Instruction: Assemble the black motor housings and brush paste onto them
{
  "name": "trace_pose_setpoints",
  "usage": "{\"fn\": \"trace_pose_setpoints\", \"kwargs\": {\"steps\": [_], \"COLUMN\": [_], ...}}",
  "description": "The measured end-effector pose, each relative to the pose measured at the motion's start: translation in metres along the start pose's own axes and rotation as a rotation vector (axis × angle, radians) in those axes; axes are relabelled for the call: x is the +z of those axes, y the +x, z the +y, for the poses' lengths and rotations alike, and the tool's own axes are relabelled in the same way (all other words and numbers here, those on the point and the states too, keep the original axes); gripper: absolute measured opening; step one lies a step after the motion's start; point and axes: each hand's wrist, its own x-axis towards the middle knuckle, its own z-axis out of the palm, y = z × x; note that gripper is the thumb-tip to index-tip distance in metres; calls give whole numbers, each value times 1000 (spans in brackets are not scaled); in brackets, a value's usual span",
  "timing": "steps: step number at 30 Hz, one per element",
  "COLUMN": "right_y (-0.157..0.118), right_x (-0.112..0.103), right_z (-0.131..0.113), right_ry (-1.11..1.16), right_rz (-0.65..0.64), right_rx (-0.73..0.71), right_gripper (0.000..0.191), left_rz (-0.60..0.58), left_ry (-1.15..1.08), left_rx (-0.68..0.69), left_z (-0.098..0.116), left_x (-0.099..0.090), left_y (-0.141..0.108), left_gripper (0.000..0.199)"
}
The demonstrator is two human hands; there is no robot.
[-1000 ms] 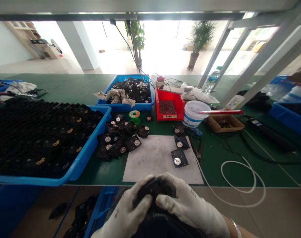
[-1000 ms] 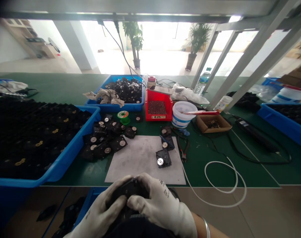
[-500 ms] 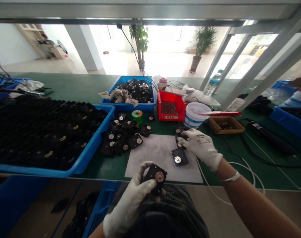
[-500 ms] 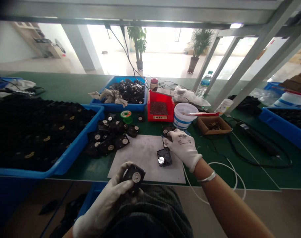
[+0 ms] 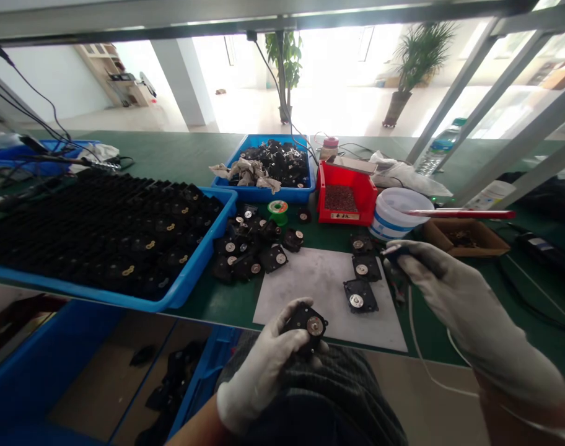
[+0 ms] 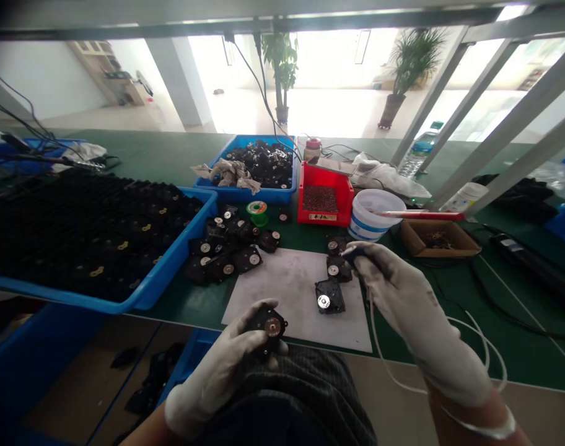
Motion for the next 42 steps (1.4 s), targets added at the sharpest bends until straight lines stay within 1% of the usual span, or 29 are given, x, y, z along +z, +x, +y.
{"fn": "trace_pose_setpoints", "kwargs": {"steps": [1, 2, 3, 4, 6, 9, 11, 13, 16, 20, 25, 30, 33, 39, 42], "right_y": [-15, -31, -46, -59, -81, -95, -95, -92, -90, -91, -93, -94, -95, -94, -94], "right_x": [0, 3, 8, 16, 36, 58, 64, 64, 63, 64, 67, 69, 69, 71, 70], "right_z": [-1, -2, -3, -5, -9, -19, -25, -29, -30, -27, -23, -22, -22, -22, -23], "right_ry": [228, 393, 480, 517, 527, 514, 519, 526, 543, 562, 553, 560, 549, 523, 561], "right_rz": [-45, -124, -209, -283, -374, -411, -417, -423, -465, -535, -508, -504, -506, -504, -501], "right_rx": [8, 43, 86, 119, 119, 165, 176, 181, 159, 127, 138, 132, 132, 136, 155], "right_gripper": [39, 42, 45, 48, 46, 34, 28, 24, 21, 21, 20, 20, 19, 18, 18], "left_rz": [7, 12, 16, 18, 28, 68, 80, 78, 73, 75, 70, 80, 88, 113, 105], "left_ry": [-2, 0, 9, 22, 69, 186, 262, 311, 351, 369, 369, 397, 405, 417, 391], "left_rx": [6, 10, 13, 14, 35, 114, 163, 182, 165, 159, 105, 114, 102, 74, 103], "left_z": [0, -1, -3, -5, -10, -15, -16, -17, -16, -14, -11, -10, -9, -6, -8], "left_x": [1, 2, 2, 3, 2, -2, -5, -7, -7, -2, 2, 2, 3, 7, 5], "left_y": [2, 3, 5, 6, 7, 6, 4, 2, -1, -4, -7, -6, -6, -6, -4], "left_gripper": [69, 67, 66, 65, 63, 61, 61, 60, 59, 60, 63, 63, 65, 61, 59]}}
